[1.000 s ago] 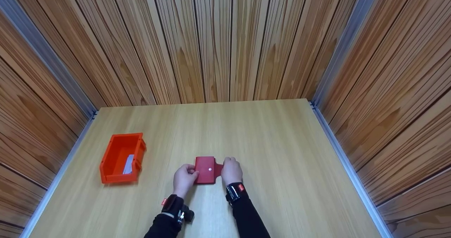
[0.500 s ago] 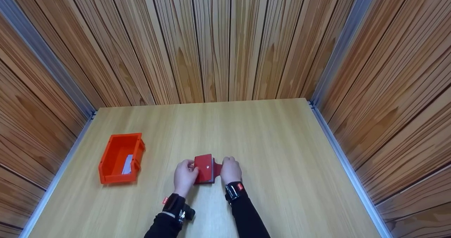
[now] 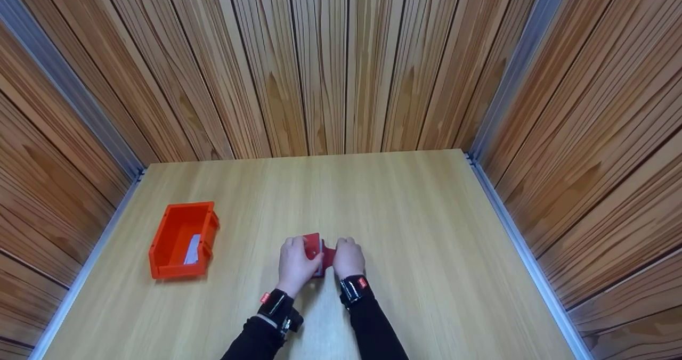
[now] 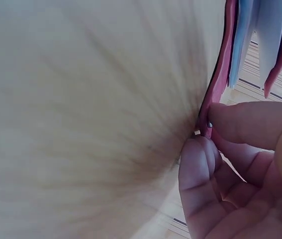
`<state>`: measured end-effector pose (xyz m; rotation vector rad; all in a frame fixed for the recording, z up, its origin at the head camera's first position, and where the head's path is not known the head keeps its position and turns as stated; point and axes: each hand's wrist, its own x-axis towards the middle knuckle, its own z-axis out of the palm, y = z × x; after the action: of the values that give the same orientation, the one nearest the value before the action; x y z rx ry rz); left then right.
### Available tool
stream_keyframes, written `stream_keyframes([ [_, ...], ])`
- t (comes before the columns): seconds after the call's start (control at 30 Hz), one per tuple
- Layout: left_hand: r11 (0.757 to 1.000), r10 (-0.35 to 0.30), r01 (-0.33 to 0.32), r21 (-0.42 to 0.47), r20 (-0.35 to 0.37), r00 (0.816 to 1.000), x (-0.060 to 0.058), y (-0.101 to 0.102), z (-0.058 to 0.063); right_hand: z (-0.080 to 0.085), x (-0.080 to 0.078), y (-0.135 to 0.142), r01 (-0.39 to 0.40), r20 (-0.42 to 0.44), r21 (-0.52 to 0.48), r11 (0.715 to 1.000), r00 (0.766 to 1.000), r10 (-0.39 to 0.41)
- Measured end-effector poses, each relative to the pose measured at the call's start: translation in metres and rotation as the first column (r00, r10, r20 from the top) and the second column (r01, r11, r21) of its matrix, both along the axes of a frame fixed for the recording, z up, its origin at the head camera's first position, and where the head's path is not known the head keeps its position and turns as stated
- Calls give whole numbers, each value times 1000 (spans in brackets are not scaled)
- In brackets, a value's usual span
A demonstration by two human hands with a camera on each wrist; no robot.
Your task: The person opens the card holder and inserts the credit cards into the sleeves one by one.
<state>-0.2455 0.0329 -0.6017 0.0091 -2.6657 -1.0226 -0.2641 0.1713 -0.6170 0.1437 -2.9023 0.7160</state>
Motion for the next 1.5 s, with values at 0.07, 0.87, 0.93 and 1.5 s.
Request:
stream_keyframes([
  [0.07, 999, -4, 6, -44, 30, 1000, 0, 3, 0, 0, -1, 0, 5, 7, 1, 1000, 1000, -5],
  [0.87, 976, 11, -27, -215, -78, 997, 0, 8, -1, 0, -1, 1, 9, 12, -9, 1000, 1000, -9],
  [0.93, 983, 7, -13, -182, -37, 999, 0, 6, 1, 0, 0, 1, 11, 21, -13, 1000, 1000, -11],
  [1.5, 1000, 7, -7, 5, 130, 991, 0, -9, 16, 0, 3, 2, -24, -53, -31, 999, 998, 22],
])
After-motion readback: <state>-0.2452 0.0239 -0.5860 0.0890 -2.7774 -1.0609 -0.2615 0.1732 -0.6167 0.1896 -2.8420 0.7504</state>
